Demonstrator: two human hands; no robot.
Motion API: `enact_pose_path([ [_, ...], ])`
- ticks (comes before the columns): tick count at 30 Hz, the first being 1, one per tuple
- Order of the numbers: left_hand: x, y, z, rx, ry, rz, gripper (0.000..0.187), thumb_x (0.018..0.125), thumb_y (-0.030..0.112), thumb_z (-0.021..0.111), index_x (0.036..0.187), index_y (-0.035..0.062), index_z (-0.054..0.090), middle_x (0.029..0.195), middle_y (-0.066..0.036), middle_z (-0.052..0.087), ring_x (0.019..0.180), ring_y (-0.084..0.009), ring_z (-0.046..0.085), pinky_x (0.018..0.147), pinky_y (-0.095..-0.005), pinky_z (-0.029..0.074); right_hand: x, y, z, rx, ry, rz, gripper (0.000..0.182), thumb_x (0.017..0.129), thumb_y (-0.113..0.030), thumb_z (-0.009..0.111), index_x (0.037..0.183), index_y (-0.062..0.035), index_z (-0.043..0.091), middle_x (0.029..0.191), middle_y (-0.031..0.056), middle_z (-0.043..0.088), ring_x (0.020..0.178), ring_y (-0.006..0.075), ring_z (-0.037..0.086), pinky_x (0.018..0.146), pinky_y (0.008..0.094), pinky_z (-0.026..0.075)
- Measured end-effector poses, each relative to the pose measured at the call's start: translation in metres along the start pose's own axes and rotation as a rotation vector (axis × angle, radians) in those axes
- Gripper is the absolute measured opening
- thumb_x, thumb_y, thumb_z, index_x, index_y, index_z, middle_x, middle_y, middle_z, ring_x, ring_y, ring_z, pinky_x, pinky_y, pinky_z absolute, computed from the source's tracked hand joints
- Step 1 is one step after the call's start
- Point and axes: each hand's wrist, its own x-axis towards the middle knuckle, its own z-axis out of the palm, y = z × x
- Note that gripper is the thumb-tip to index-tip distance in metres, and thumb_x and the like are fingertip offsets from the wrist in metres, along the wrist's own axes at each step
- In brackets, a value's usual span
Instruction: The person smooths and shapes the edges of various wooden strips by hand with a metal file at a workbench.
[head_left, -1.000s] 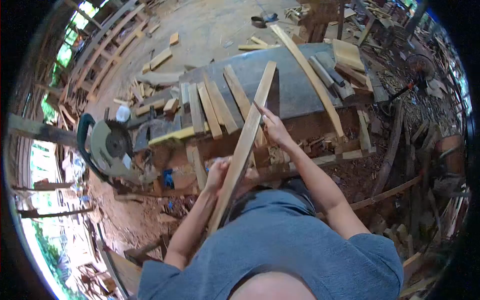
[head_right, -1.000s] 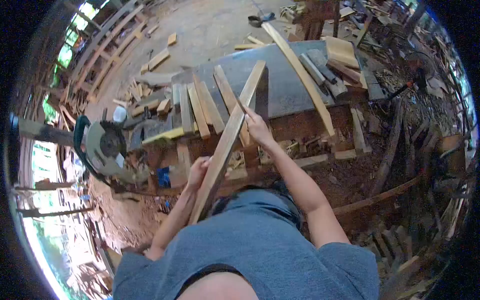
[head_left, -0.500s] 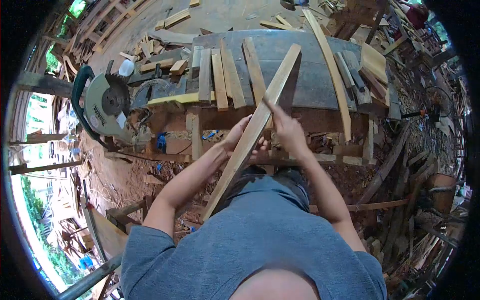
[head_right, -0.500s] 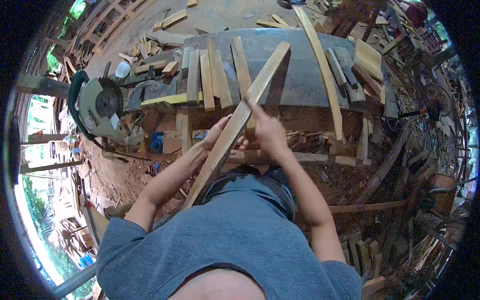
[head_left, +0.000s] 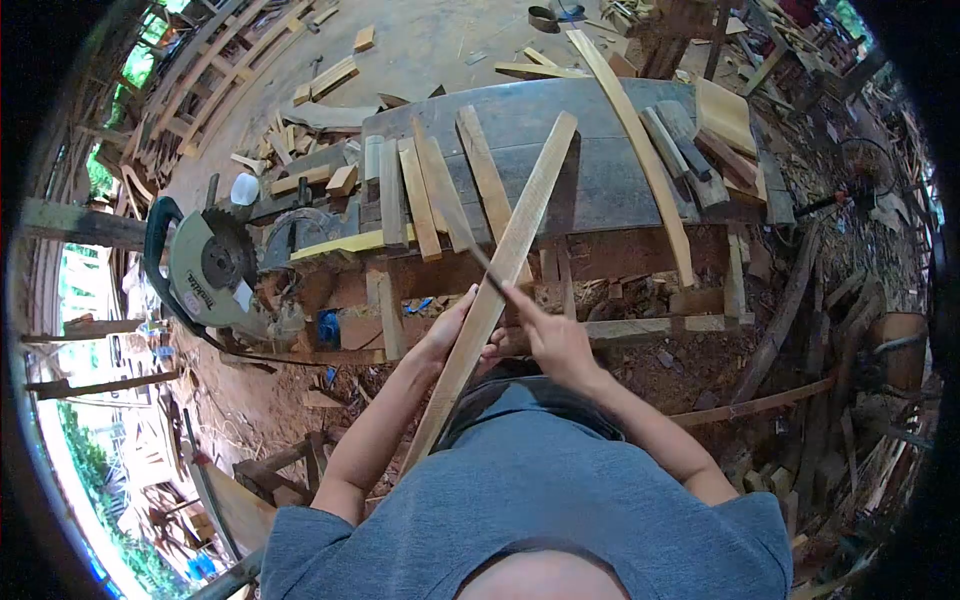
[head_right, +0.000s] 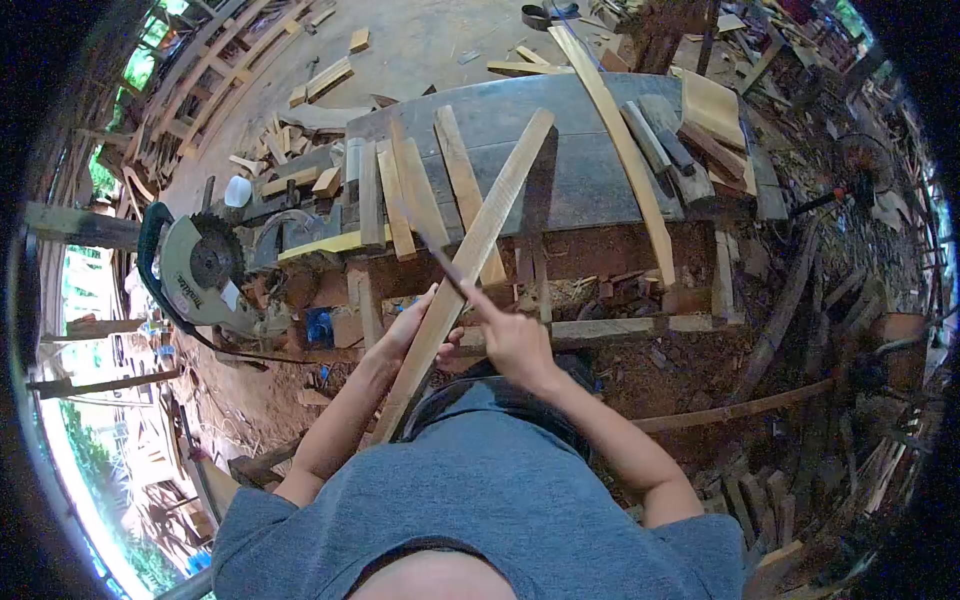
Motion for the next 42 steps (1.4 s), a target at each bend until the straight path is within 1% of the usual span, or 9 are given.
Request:
enact_pose_path([
  [7,0.008,0.001,-0.009,0.181,0.058,0.041,0.053,0.098,0.062,0.027,0.116,0.0186,0.051,0.067,-0.01,0.055,0.047,-0.0206,0.053,0.041,-0.0316,0.043,0.085,0.024,0.004,0.046,0.267,0.1,0.045,0.097,-0.022,0.04,0.142,-0.0279,0.04,0.085,0.0296,0.062,0.079,0.0454,0.062,0.067,0.0562,0.048],
  [13,-0.003,0.009,0.001,0.127,0.053,0.062,0.056,0.097,0.061,0.03,0.108,0.0121,0.054,0.072,-0.009,0.058,0.046,-0.0212,0.056,0.04,-0.0337,0.046,0.012,0.001,0.012,0.175,-0.046,-0.005,0.047,0.097,-0.025,0.036,0.144,-0.0291,0.038,0.088,0.0306,0.063,0.081,0.046,0.064,0.074,0.057,0.05],
  [17,-0.002,0.002,-0.002,0.153,0.087,0.057,0.055,0.098,0.061,0.029,0.111,0.0133,0.054,0.071,-0.008,0.056,0.046,-0.0208,0.055,0.041,-0.0347,0.047,0.089,0.023,-0.003,0.141,0.216,0.048,0.041,0.097,-0.02,0.04,0.137,-0.0177,0.047,0.1,0.0267,0.063,0.089,0.0464,0.061,0.077,0.0532,0.05],
  [21,-0.008,0.008,-0.004,0.129,0.021,0.056,0.051,0.098,0.06,0.03,0.114,0.018,0.053,0.073,-0.01,0.057,0.045,-0.0217,0.054,0.04,-0.0339,0.045,0.05,0.002,0.003,0.033,0.124,0.01,0.047,0.095,-0.014,0.04,0.141,-0.0221,0.043,0.091,0.0301,0.062,0.083,0.0477,0.061,0.074,0.0557,0.048],
  [23,-0.014,0.004,-0.006,0.038,0.013,0.032,0.053,0.098,0.06,0.028,0.112,0.0162,0.054,0.072,-0.009,0.057,0.045,-0.0212,0.056,0.04,-0.0339,0.047,0.016,-0.01,0.005,0.096,-0.025,-0.007,0.057,0.094,-0.017,0.041,0.147,-0.0363,0.03,0.075,0.0292,0.062,0.071,0.0464,0.063,0.07,0.0553,0.05],
  [28,-0.013,-0.006,-0.008,0.099,0.074,0.043,0.052,0.097,0.062,0.03,0.117,0.0196,0.051,0.077,-0.011,0.057,0.045,-0.0211,0.053,0.039,-0.0341,0.044,0.089,0.025,-0.003,0.117,0.17,0.085,0.043,0.099,-0.024,0.038,0.141,-0.0183,0.042,0.108,0.0248,0.063,0.1,0.0432,0.06,0.081,0.0512,0.048],
  [33,-0.023,-0.007,-0.019,0.116,0.049,0.031,0.051,0.097,0.062,0.03,0.116,0.0196,0.052,0.074,-0.011,0.057,0.045,-0.0218,0.055,0.039,-0.0341,0.046,0.048,0.001,0.003,0.017,-0.004,0.069,0.047,0.096,-0.018,0.039,0.143,-0.0185,0.039,0.112,0.0271,0.061,0.103,0.0416,0.06,0.086,0.0502,0.048],
  [35,-0.027,-0.01,-0.021,0.108,0.062,0.034,0.051,0.097,0.062,0.03,0.116,0.0189,0.052,0.073,-0.011,0.057,0.045,-0.022,0.055,0.038,-0.0342,0.047,0.018,-0.003,0.019,0.062,-0.028,-0.036,0.052,0.095,-0.02,0.037,0.144,-0.0364,0.034,0.08,0.0308,0.063,0.074,0.0468,0.064,0.07,0.0585,0.05],
  [42,-0.05,-0.018,-0.009,0.142,0.07,0.037,0.054,0.098,0.06,0.028,0.12,0.0161,0.051,0.072,-0.011,0.058,0.048,-0.0208,0.059,0.04,-0.032,0.05,0.119,0.048,0.008,0.099,0.245,0.057,0.044,0.098,-0.027,0.037,0.142,-0.0262,0.04,0.099,0.0269,0.064,0.091,0.047,0.062,0.079,0.0551,0.049],
])
